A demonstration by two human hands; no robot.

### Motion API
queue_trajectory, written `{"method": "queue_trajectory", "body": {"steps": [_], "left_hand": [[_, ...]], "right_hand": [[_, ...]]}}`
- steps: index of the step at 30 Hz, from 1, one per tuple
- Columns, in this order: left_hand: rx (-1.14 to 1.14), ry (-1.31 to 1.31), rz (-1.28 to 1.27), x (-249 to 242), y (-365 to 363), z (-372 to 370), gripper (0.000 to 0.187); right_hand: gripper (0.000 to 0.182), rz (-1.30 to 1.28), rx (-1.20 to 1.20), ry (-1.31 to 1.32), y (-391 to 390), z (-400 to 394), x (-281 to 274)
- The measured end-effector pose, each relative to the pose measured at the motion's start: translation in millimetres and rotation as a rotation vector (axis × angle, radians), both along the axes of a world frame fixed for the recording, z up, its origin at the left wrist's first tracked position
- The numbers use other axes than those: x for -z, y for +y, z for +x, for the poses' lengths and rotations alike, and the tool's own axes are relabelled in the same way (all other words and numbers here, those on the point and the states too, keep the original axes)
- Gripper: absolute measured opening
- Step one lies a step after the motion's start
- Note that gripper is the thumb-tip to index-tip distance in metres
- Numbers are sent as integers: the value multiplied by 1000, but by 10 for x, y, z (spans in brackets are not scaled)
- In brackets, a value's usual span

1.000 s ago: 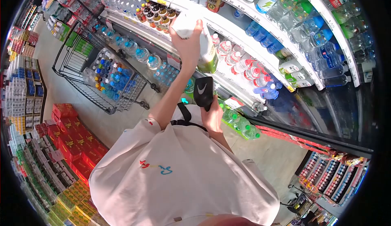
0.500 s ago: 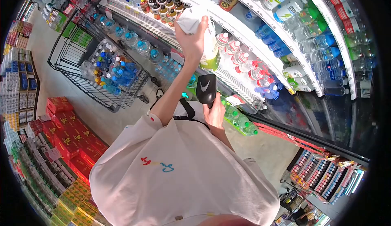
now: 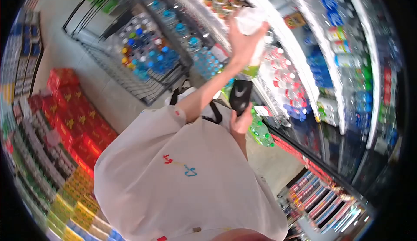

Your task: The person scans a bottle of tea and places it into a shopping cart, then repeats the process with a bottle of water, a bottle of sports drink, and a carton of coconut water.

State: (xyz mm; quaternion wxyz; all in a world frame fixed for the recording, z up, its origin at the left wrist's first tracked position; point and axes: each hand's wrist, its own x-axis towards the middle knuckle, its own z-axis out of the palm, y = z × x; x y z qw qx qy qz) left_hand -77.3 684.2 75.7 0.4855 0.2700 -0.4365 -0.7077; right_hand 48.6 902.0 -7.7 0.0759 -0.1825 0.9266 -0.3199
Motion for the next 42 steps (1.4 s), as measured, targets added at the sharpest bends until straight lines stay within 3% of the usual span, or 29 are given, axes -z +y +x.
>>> {"method": "queue_trajectory", "body": {"steps": [1,3,9,11,12,17,19,20,24,27,30,35,38,42], "left_hand": [[-51,-97,-76,165,-82,-33,59],[65,38,113,107,-204,99,79],[-11,-26,122,265,-583,297,84],[-58,-214,28,389,-755,363,88],[-29,-232,79,289,-854,531,92],[-166,-474,-39,750,-1292,1206,91],[-217,-340,37,877,-1395,1559,92],[-270,-392,-3,964,-1429,1751,93],[-338,-642,18,1415,-1438,2541,98],[-371,-689,52,1963,-1363,2949,99],[-481,-906,22,2608,-1328,3264,99],[-443,-1110,185,3230,-1346,3431,89],[-444,-1185,273,3598,-1315,3478,96],[-422,-1220,205,3920,-1355,3489,94]], "right_hand": [[67,-29,16,-72,-77,47,-49],[44,-64,-42,-34,-282,112,-219],[48,35,-116,9,-435,151,-146],[48,46,-130,33,-458,133,-95],[48,50,-123,53,-476,113,-84],[47,-23,-171,-38,-583,36,-155],[50,19,-120,-89,-561,27,-132],[49,24,-106,-96,-567,35,-160],[47,86,-118,-31,-469,16,-79],[43,65,-115,-105,-546,16,-175],[39,71,-106,-153,-582,27,-195],[38,138,-80,-169,-638,96,-276],[41,167,-29,-176,-622,147,-280],[50,133,28,-293,-570,196,-328]]}}
